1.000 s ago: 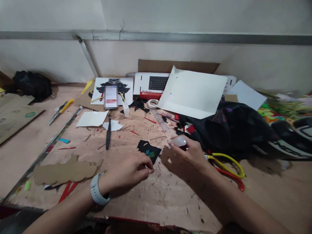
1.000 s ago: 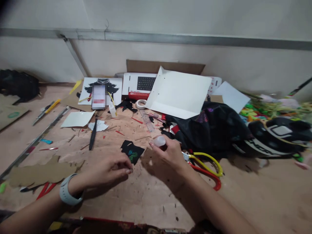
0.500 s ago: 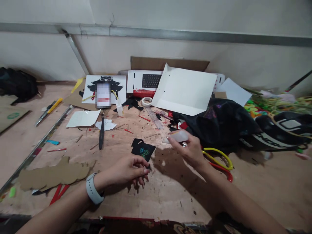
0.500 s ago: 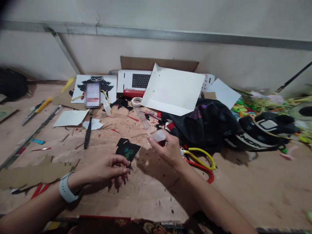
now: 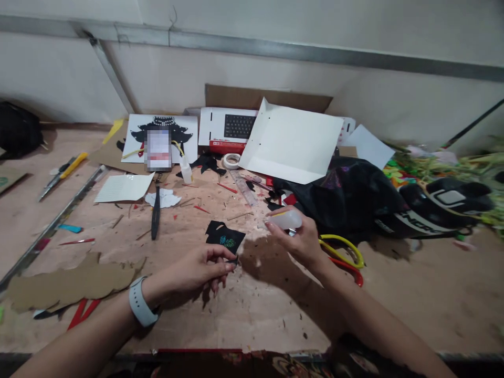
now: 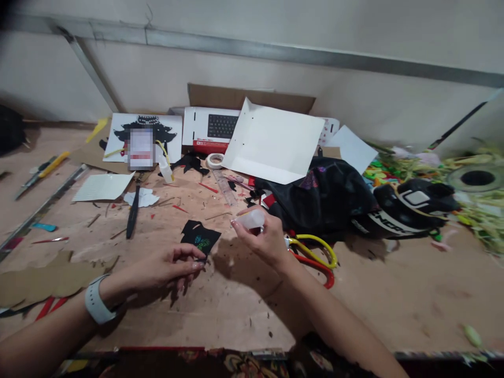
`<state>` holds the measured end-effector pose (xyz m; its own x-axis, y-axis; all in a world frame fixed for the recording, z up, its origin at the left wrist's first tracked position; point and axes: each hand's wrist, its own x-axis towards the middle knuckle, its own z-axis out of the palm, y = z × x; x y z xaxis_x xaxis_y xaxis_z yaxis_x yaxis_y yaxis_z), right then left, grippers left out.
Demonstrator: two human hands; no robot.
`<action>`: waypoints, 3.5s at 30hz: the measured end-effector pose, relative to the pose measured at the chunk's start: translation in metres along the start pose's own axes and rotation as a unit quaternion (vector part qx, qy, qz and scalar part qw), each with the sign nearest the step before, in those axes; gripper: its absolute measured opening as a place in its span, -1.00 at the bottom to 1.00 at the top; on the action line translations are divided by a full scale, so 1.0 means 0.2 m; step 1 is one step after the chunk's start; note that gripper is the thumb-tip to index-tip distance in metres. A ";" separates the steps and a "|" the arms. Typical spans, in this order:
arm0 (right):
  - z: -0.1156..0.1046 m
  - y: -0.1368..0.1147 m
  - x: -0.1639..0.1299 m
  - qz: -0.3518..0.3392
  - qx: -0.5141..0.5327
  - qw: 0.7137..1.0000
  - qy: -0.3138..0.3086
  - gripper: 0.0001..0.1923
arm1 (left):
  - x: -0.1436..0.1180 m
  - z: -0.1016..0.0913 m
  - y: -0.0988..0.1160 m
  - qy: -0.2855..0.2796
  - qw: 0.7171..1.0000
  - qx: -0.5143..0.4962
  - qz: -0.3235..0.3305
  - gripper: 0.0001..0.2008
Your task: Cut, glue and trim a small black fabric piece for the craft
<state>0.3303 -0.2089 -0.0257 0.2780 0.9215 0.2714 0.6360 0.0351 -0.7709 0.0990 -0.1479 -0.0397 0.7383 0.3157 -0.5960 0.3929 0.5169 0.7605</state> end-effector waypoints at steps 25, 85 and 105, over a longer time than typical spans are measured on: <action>0.02 0.00 0.01 0.040 0.028 0.999 -0.017 -0.81 | 0.01 0.00 0.03 0.010 1.000 0.005 0.004 -0.71; 0.00 -0.03 -0.02 0.092 0.221 0.968 0.078 -0.76 | 0.00 0.00 0.06 0.036 0.986 -0.154 0.050 -0.81; 0.11 -0.08 -0.03 0.326 0.461 0.825 0.019 -0.60 | 0.02 0.08 -0.01 0.023 0.990 -0.142 -0.006 -0.63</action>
<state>0.3024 -0.2066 -0.0267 0.3780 0.8491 -0.3690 -0.4709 -0.1669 -0.8663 0.1096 -0.1603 -0.0397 0.7062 0.3400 -0.6211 0.2272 0.7220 0.6536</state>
